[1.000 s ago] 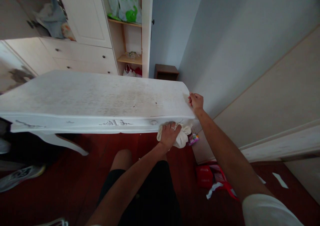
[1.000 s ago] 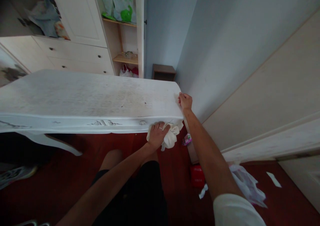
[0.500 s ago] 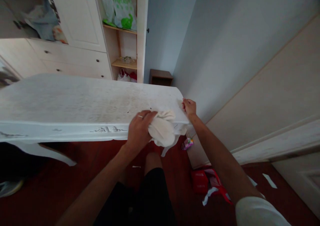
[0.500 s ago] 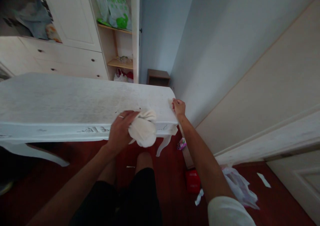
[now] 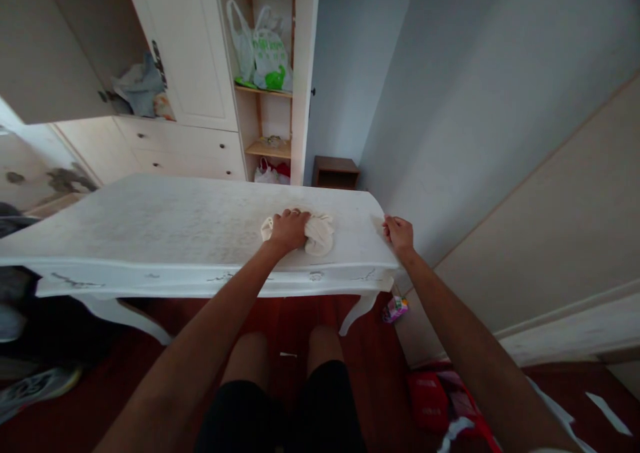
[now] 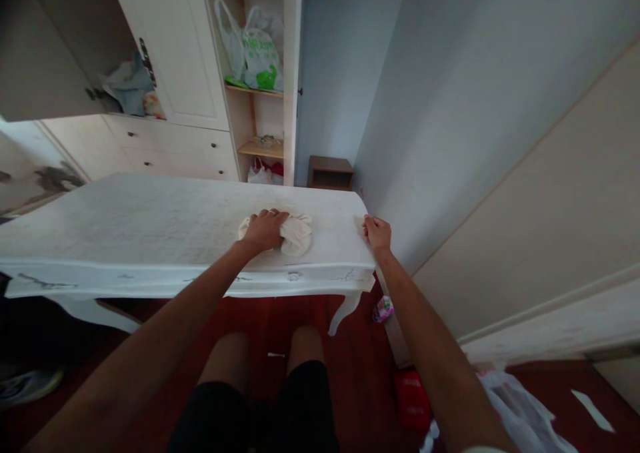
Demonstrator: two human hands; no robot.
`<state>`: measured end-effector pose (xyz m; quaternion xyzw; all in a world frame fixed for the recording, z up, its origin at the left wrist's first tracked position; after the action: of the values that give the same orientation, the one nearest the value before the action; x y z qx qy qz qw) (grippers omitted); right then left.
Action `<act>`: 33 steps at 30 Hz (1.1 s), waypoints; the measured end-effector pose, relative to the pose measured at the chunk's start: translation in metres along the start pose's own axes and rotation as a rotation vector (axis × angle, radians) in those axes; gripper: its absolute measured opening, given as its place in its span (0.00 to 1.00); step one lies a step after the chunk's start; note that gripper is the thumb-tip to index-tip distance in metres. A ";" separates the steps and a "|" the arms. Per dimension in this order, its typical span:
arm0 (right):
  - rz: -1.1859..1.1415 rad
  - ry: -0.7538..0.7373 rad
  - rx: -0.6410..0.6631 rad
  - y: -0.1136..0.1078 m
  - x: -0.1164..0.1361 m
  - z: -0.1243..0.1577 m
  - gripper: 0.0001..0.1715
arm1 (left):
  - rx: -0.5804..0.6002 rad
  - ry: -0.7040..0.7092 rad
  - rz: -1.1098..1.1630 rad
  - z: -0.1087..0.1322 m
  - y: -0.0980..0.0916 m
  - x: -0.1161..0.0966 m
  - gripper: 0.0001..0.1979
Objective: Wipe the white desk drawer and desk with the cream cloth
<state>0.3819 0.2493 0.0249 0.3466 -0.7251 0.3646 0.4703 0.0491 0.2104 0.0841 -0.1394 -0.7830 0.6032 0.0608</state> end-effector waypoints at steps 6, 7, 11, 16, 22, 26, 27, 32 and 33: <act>-0.010 0.025 -0.005 0.001 -0.002 -0.003 0.26 | 0.128 -0.017 0.104 -0.007 0.013 0.008 0.41; -0.014 0.023 -0.004 0.001 -0.003 -0.003 0.25 | 0.155 0.012 0.156 -0.007 0.012 0.014 0.46; -0.022 0.007 -0.003 0.001 -0.004 -0.004 0.24 | 0.012 0.090 0.451 -0.005 -0.001 0.055 0.46; -0.013 0.030 -0.017 0.002 -0.004 -0.005 0.23 | -0.431 -0.364 0.627 0.020 -0.009 0.142 0.22; 0.017 0.017 -0.027 -0.002 -0.004 -0.005 0.24 | -0.451 -0.733 0.520 0.055 0.007 0.196 0.10; 0.001 0.003 -0.027 -0.003 -0.007 -0.006 0.23 | -0.466 -0.717 0.622 0.054 0.017 0.204 0.10; -0.003 0.005 -0.036 -0.004 -0.008 -0.006 0.22 | -0.475 -0.709 0.652 0.053 0.019 0.205 0.10; -0.018 0.006 -0.082 -0.006 -0.012 -0.008 0.20 | -0.522 -0.645 0.762 0.052 0.026 0.208 0.07; -0.017 0.009 -0.083 -0.006 -0.012 -0.008 0.20 | -0.530 -0.642 0.784 0.053 0.026 0.209 0.07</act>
<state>0.3943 0.2550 0.0169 0.3312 -0.7346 0.3317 0.4906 -0.1600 0.2287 0.0296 -0.2398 -0.7764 0.3756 -0.4457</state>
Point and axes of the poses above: each hand's wrist, its own z-axis away from the middle knuckle, its own y-axis out of the palm, x = y × z, the point moved 4 cm from there along -z, towards the middle knuckle, and after that the axes turned 1 degree about -x, right-handed, at the moved point
